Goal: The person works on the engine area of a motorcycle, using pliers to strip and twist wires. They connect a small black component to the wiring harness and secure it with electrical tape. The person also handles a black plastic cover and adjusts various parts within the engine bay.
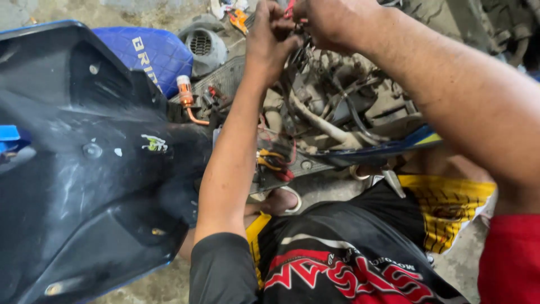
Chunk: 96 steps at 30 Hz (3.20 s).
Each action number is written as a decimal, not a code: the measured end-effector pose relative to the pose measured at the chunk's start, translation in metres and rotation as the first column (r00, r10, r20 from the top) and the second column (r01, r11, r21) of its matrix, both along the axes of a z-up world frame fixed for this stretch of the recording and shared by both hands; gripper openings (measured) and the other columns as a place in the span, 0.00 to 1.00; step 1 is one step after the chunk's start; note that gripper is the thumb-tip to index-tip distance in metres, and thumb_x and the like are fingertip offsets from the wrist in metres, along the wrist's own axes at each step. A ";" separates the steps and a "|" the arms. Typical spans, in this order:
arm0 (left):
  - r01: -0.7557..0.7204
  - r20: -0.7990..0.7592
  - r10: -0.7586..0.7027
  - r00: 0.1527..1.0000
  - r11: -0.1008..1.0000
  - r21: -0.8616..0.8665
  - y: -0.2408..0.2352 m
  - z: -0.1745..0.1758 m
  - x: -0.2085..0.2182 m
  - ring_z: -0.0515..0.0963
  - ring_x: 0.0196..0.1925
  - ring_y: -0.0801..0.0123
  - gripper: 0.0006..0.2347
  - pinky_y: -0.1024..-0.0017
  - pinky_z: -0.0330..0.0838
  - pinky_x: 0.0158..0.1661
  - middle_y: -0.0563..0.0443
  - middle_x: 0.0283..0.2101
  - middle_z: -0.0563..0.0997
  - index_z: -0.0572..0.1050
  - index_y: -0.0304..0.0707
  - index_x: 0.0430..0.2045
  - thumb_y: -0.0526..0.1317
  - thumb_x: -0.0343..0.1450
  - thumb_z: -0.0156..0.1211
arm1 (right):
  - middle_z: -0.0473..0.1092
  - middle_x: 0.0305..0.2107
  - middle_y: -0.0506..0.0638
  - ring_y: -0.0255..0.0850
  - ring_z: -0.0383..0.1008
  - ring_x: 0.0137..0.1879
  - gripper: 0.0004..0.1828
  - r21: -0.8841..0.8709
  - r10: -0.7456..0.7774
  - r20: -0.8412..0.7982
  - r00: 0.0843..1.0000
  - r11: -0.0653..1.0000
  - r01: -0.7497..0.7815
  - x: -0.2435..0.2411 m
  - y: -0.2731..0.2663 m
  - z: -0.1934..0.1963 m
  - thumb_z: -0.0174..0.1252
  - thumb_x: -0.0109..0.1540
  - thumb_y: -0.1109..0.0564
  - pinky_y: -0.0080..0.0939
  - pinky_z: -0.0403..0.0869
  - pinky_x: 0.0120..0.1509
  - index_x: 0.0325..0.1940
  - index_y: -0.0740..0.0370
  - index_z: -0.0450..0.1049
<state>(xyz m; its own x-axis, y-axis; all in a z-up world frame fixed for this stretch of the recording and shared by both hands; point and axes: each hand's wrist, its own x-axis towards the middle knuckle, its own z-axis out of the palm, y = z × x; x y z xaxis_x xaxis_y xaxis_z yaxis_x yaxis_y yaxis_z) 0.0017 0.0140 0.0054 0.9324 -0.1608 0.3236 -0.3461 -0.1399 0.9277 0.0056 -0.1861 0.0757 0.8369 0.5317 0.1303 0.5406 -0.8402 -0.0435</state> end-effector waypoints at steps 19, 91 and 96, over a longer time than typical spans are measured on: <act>-0.003 -0.301 -0.078 0.950 0.965 -0.262 -0.008 0.024 -0.038 0.83 0.42 0.75 0.24 0.81 0.82 0.43 0.54 0.42 0.83 0.68 0.47 0.43 0.25 0.62 0.78 | 0.64 0.27 0.44 0.42 0.68 0.27 0.13 -0.222 0.631 0.312 0.711 0.776 -0.591 0.019 -0.026 0.016 0.58 0.71 0.58 0.44 0.70 0.28 0.33 0.51 0.66; 0.006 -0.295 -0.096 0.951 0.957 -0.292 -0.027 -0.001 -0.041 0.87 0.50 0.73 0.22 0.79 0.80 0.47 0.52 0.43 0.86 0.72 0.46 0.48 0.33 0.64 0.77 | 0.72 0.30 0.53 0.40 0.72 0.29 0.05 0.457 0.235 -0.888 0.395 0.525 0.718 -0.004 -0.033 0.023 0.60 0.68 0.70 0.38 0.78 0.30 0.43 0.64 0.74; -0.015 -0.349 -0.040 0.936 0.988 -0.152 -0.025 0.020 -0.047 0.89 0.51 0.73 0.23 0.78 0.82 0.49 0.54 0.45 0.89 0.72 0.50 0.48 0.37 0.63 0.81 | 0.73 0.34 0.48 0.36 0.74 0.38 0.08 0.398 0.002 -0.834 0.551 0.694 0.600 -0.006 -0.020 0.039 0.69 0.64 0.66 0.35 0.77 0.43 0.41 0.60 0.75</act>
